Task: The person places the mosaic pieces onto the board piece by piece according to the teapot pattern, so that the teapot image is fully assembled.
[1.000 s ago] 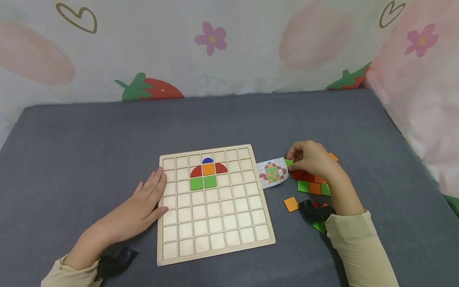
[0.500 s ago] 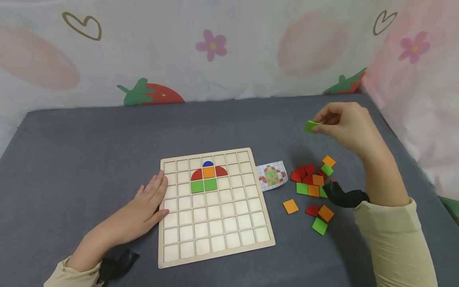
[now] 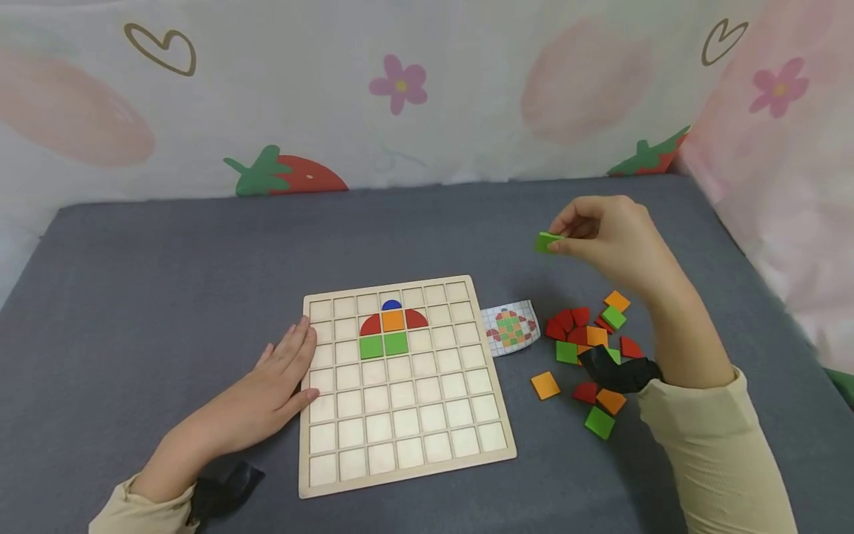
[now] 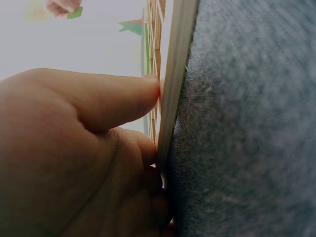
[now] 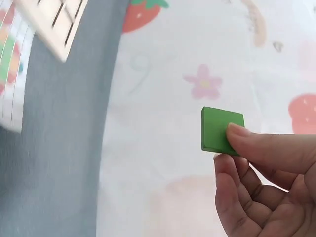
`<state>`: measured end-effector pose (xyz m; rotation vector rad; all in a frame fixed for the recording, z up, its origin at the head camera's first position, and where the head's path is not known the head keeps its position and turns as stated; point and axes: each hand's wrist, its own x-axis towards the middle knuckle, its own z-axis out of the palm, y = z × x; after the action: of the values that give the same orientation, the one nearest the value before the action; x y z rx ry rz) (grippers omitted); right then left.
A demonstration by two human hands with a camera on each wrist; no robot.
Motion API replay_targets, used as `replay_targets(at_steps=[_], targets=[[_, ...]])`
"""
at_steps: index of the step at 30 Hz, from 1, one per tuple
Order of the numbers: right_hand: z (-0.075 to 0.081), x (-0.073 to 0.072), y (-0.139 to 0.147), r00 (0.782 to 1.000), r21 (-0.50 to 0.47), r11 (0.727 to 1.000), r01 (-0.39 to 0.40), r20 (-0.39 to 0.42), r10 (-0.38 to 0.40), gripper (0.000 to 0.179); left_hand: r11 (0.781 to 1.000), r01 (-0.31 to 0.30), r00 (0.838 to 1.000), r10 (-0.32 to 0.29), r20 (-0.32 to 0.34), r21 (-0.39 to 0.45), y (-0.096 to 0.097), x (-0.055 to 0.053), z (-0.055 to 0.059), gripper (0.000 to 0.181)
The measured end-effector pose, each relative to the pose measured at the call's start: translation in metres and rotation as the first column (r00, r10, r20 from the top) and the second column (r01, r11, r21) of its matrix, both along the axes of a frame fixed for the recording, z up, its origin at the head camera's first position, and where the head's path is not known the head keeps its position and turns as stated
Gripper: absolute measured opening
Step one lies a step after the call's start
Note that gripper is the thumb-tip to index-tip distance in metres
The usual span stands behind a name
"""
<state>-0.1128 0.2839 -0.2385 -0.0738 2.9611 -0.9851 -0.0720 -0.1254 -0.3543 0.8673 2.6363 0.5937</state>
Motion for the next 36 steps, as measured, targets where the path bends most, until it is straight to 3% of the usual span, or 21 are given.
replay_targets(at_steps=[6,16,20,28,36], targets=[[-0.014,-0.006,-0.031,0.989,-0.048,0.991,-0.125,0.079,0.128,0.010,1.000,0.002,1.000,-0.002,0.005,0.010,0.001,-0.001,0.000,0.072],[-0.047,-0.010,-0.077,0.933,-0.184,0.937,-0.296,0.155,0.325,0.008,1.000,0.011,1.000,-0.011,-0.004,0.001,0.004,-0.001,0.000,0.071],[-0.059,-0.011,-0.089,0.915,-0.209,0.926,-0.313,0.196,0.354,0.008,1.000,0.016,1.000,-0.016,-0.009,-0.002,0.006,-0.001,0.001,0.071],[-0.070,-0.010,-0.097,0.903,-0.210,0.923,-0.321,0.227,0.366,0.010,1.000,0.022,1.000,-0.022,-0.006,-0.004,0.009,-0.001,0.001,0.071],[-0.078,-0.012,-0.102,0.862,-0.211,0.897,-0.389,0.260,0.435,0.008,1.000,0.013,1.000,-0.013,-0.004,-0.006,0.005,0.001,0.003,0.072]])
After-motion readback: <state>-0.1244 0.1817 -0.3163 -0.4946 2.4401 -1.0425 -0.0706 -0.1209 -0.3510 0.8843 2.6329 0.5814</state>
